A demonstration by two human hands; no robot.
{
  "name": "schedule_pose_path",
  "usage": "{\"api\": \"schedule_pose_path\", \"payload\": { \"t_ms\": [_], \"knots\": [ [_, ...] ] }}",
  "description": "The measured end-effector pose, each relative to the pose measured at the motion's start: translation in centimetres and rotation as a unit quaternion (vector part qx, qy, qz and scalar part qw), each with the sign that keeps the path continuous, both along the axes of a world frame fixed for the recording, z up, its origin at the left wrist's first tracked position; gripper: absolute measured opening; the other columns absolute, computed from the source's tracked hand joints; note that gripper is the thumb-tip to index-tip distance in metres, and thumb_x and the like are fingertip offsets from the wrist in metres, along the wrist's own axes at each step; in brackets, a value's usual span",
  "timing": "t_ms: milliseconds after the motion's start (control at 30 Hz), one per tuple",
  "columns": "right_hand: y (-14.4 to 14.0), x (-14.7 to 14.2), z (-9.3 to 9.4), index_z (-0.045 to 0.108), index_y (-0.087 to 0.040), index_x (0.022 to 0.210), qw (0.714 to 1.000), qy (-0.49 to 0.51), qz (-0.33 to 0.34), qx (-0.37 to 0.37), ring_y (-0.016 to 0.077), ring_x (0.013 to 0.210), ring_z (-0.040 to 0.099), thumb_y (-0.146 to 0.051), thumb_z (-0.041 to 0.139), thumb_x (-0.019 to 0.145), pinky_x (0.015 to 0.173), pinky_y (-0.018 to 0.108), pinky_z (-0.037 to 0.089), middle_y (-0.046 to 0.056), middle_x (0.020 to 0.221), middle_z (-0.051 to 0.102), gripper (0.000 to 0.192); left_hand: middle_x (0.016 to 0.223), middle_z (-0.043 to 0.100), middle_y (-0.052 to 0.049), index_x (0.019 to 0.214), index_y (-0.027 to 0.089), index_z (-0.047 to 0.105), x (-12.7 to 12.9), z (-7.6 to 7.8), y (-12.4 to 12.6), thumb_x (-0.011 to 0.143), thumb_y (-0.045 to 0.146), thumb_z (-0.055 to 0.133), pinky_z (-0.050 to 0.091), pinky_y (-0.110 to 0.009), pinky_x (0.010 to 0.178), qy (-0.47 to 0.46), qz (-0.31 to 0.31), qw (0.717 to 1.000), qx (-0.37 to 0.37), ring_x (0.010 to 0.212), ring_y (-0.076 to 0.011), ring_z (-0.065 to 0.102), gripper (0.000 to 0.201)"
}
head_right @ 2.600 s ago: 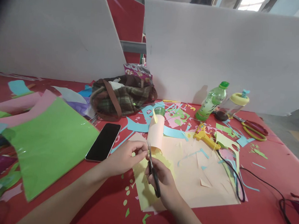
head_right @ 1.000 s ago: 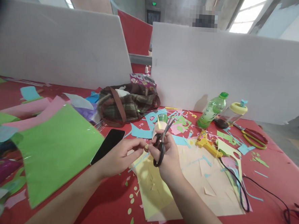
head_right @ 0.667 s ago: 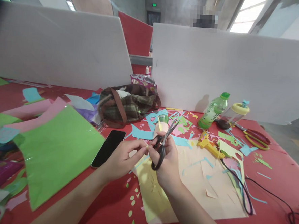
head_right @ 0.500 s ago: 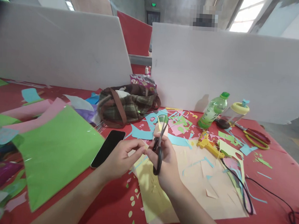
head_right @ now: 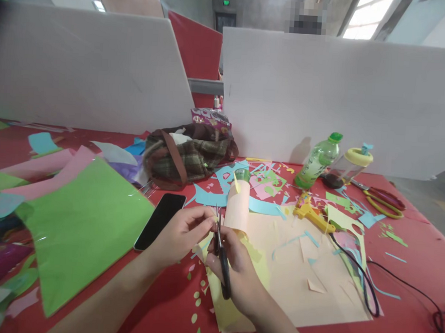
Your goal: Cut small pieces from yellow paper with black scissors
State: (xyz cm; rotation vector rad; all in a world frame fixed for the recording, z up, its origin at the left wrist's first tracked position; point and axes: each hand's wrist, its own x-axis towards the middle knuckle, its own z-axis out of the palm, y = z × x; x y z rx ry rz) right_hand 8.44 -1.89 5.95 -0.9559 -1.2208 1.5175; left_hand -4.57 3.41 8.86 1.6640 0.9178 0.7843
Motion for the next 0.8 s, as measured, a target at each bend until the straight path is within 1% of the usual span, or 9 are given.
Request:
{"api": "schedule_pose_path", "payload": {
  "t_ms": [200, 300, 500, 667, 800],
  "knots": [
    [-0.5, -0.2, -0.6, 0.046, -0.022, 0.089, 1.000, -0.004, -0.022, 0.000, 0.0119, 0.063, 0.040, -0.029, 0.051, 0.077, 0.059, 0.023, 0.035, -0.003, 0.071, 0.043, 0.015, 0.059, 0.046, 0.003, 0.062, 0.016, 0.043, 0.2, -0.3, -0.1, 0.080, 0.020, 0.037, 0.036, -0.019, 0.057, 0.040, 0.006, 0.999, 0.031, 0.056, -0.0085, 0.045, 0.020],
    [-0.6, -0.2, -0.8, 0.046, -0.021, 0.085, 0.999, -0.007, -0.031, 0.004, 0.0114, 0.061, 0.039, -0.028, 0.051, 0.077, 0.056, 0.023, 0.035, -0.003, 0.069, 0.042, 0.012, 0.056, 0.046, 0.003, 0.060, 0.016, 0.042, 0.4, -0.4, -0.3, 0.080, 0.020, 0.038, 0.036, -0.018, 0.057, 0.044, 0.011, 0.998, 0.034, 0.055, -0.0084, 0.045, 0.020],
    [-0.6, -0.2, -0.8, 0.044, -0.020, 0.087, 0.998, -0.028, -0.049, -0.007, 0.0124, 0.061, 0.039, -0.029, 0.051, 0.076, 0.056, 0.024, 0.035, -0.003, 0.067, 0.041, 0.016, 0.051, 0.044, 0.005, 0.058, 0.017, 0.039, 0.8, -0.5, -0.6, 0.079, 0.020, 0.038, 0.035, -0.018, 0.054, 0.034, 0.025, 0.999, 0.021, 0.052, -0.0078, 0.044, 0.021],
    [-0.6, -0.1, -0.8, 0.044, -0.019, 0.082, 0.996, -0.060, -0.063, -0.002, 0.0132, 0.061, 0.040, -0.032, 0.052, 0.074, 0.057, 0.025, 0.035, -0.003, 0.067, 0.042, 0.017, 0.052, 0.043, 0.005, 0.058, 0.017, 0.038, 1.1, -0.4, -0.9, 0.080, 0.020, 0.037, 0.035, -0.017, 0.054, 0.036, 0.038, 0.998, 0.023, 0.052, -0.0079, 0.043, 0.022],
    [-0.6, -0.2, -0.7, 0.044, -0.019, 0.082, 0.996, -0.066, -0.064, -0.002, 0.0131, 0.060, 0.041, -0.031, 0.051, 0.074, 0.058, 0.026, 0.036, -0.002, 0.067, 0.043, 0.016, 0.050, 0.042, 0.005, 0.059, 0.017, 0.039, 1.2, -0.4, -1.0, 0.080, 0.021, 0.036, 0.035, -0.018, 0.054, 0.039, 0.044, 0.998, 0.023, 0.051, -0.0084, 0.044, 0.022]
  ]
}}
